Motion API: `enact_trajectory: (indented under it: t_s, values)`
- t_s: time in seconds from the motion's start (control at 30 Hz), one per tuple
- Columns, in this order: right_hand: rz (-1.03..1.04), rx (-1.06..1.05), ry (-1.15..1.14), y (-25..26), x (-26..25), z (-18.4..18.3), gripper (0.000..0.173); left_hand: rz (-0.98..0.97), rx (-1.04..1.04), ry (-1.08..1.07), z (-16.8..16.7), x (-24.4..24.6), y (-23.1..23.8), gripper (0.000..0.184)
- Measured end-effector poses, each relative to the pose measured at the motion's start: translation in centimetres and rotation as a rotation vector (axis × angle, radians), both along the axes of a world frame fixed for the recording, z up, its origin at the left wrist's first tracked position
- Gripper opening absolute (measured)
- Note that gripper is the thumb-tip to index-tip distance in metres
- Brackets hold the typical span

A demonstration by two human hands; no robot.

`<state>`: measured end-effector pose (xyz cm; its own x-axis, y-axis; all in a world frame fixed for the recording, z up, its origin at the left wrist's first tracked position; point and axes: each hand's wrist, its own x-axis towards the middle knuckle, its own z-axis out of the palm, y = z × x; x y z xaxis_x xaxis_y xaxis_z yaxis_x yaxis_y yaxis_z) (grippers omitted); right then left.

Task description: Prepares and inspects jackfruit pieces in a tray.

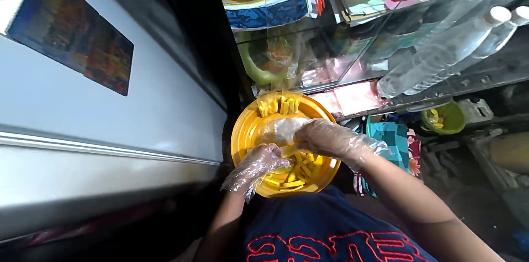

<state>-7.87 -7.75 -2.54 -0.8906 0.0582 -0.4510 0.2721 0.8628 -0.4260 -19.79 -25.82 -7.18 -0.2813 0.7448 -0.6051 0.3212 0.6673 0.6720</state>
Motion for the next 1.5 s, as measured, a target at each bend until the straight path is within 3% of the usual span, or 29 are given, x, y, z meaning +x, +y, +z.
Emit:
enact_trajectory:
  t_s: [0.3, 0.7, 0.97, 1.17, 1.4, 1.5]
  values:
    - [-0.178, -0.308, 0.099, 1.4, -0.3, -1.1, 0.022, 0.191, 0.177, -0.438, -1.5, -0.5, -0.7, 0.023]
    - [-0.16, -0.09, 0.151, -0.2, -0.4, -0.4, 0.024, 0.069, -0.026, -0.089, -1.2, -0.6, 0.6, 0.042]
    - [-0.219, -0.192, 0.174, 0.7, 0.4, -0.7, 0.021, 0.157, 0.107, -0.332, -1.5, -0.9, -0.6, 0.029]
    - [-0.235, -0.238, 0.125, 0.8, -0.1, 0.0, 0.021, 0.172, 0.086, -0.311, -1.3, -0.4, -0.4, 0.03]
    - [-0.078, -0.274, 0.019, -0.8, -1.8, -1.6, 0.026, 0.102, 0.067, -0.246, -1.2, -0.5, -0.4, 0.047]
    - [-0.101, -0.342, 0.024, -0.4, -2.0, -2.0, 0.027, 0.097, 0.077, -0.259, -1.2, -0.7, -0.5, 0.044]
